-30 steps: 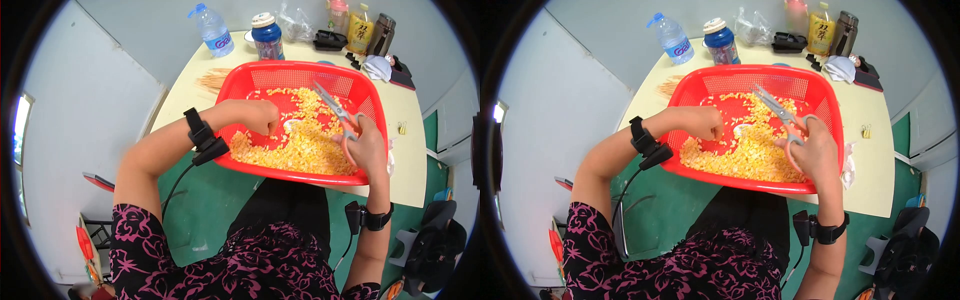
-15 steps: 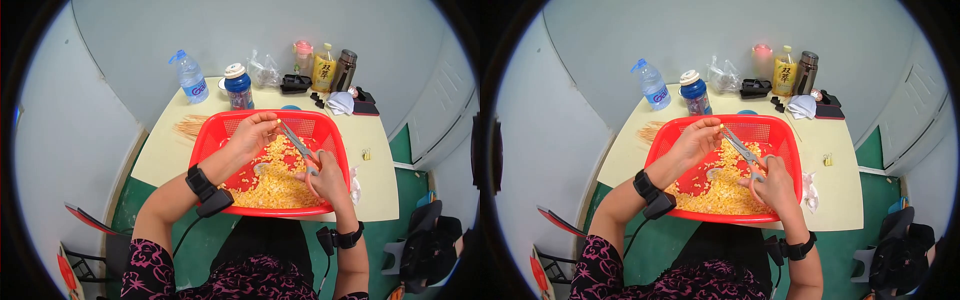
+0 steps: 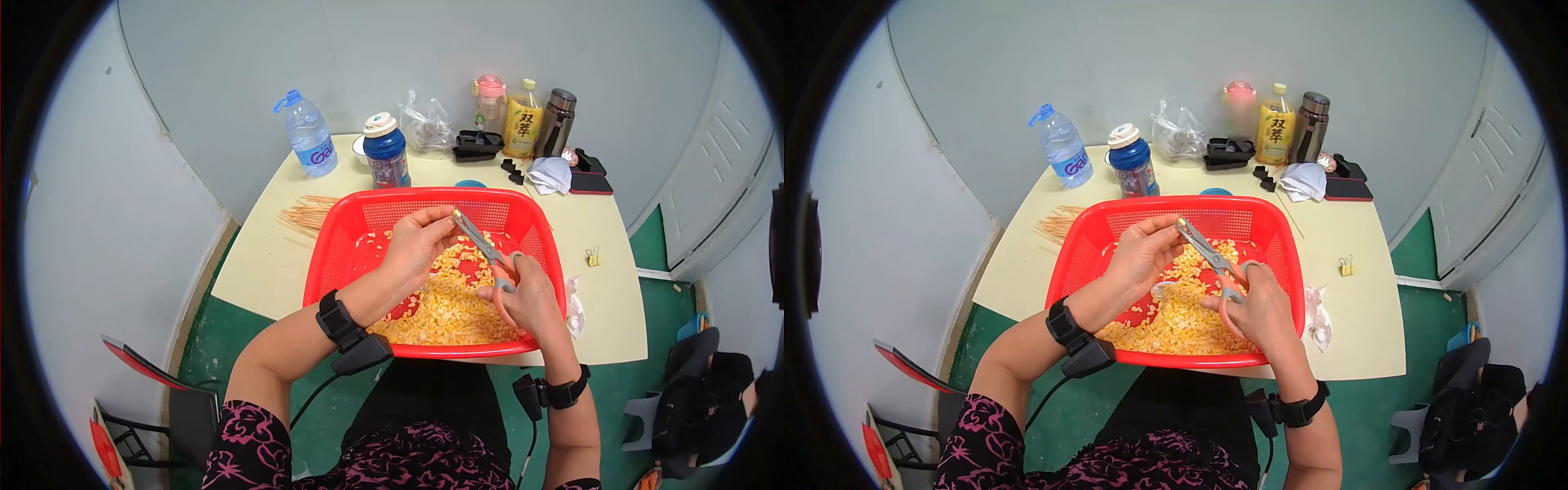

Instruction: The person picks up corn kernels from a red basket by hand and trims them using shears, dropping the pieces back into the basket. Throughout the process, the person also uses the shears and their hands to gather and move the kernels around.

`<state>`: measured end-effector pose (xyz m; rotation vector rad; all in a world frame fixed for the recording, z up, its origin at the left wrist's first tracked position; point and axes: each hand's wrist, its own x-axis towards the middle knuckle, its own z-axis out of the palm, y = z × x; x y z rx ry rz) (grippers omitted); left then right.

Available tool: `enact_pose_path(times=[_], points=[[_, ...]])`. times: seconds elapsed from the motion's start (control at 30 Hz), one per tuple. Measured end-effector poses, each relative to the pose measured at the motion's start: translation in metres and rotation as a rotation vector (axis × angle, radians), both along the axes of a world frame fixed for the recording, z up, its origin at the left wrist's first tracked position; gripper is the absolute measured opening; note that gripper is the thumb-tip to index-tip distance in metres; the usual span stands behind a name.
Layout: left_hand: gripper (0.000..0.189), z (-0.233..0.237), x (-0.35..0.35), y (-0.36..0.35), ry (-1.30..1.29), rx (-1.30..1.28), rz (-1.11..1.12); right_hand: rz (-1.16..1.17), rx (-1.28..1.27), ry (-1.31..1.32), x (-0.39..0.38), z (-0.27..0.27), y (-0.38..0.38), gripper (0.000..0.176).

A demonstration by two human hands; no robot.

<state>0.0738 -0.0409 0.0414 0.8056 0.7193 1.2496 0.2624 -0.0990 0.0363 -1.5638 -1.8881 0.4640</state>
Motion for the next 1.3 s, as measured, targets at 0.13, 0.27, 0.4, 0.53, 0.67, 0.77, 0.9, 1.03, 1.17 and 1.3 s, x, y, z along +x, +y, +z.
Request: enact_pose_path(times=[0.13,0.27,0.4,0.53,0.67,0.77,0.9,1.03,1.17,1.3], points=[[0.016,-0.001,-0.001,0.0,0.035,0.009,0.014,-0.014,0.048,-0.008,0.0,-0.001,-0.001,0.055],[0.016,-0.002,-0.001,0.001,0.043,-0.003,0.011,-0.029,0.053,-0.019,0.0,0.002,-0.002,0.051],[0.016,-0.002,-0.002,0.002,0.054,-0.011,0.007,-0.036,0.038,-0.007,-0.001,0.004,-0.002,0.048],[0.015,0.001,-0.002,0.0,0.044,-0.023,0.015,-0.041,0.089,-0.023,0.0,0.004,-0.002,0.046],[0.015,0.001,-0.003,0.001,0.046,-0.032,0.021,-0.057,0.076,-0.058,0.0,0.005,-0.002,0.045],[0.015,-0.002,-0.004,0.002,0.045,-0.057,0.027,-0.071,0.074,-0.057,0.0,0.003,-0.002,0.045],[0.015,-0.005,-0.006,0.005,0.044,-0.06,0.038,-0.061,0.07,-0.097,0.0,0.003,-0.005,0.046],[0.015,-0.009,-0.015,0.016,0.103,-0.064,0.098,-0.132,0.038,0.005,-0.001,0.002,-0.002,0.049],[0.025,-0.004,-0.025,0.024,0.236,-0.165,0.132,-0.144,0.023,0.027,0.001,0.004,-0.002,0.057],[0.024,0.002,-0.041,0.027,0.517,-0.162,0.098,-0.107,0.053,-0.019,0.004,-0.006,0.001,0.06]])
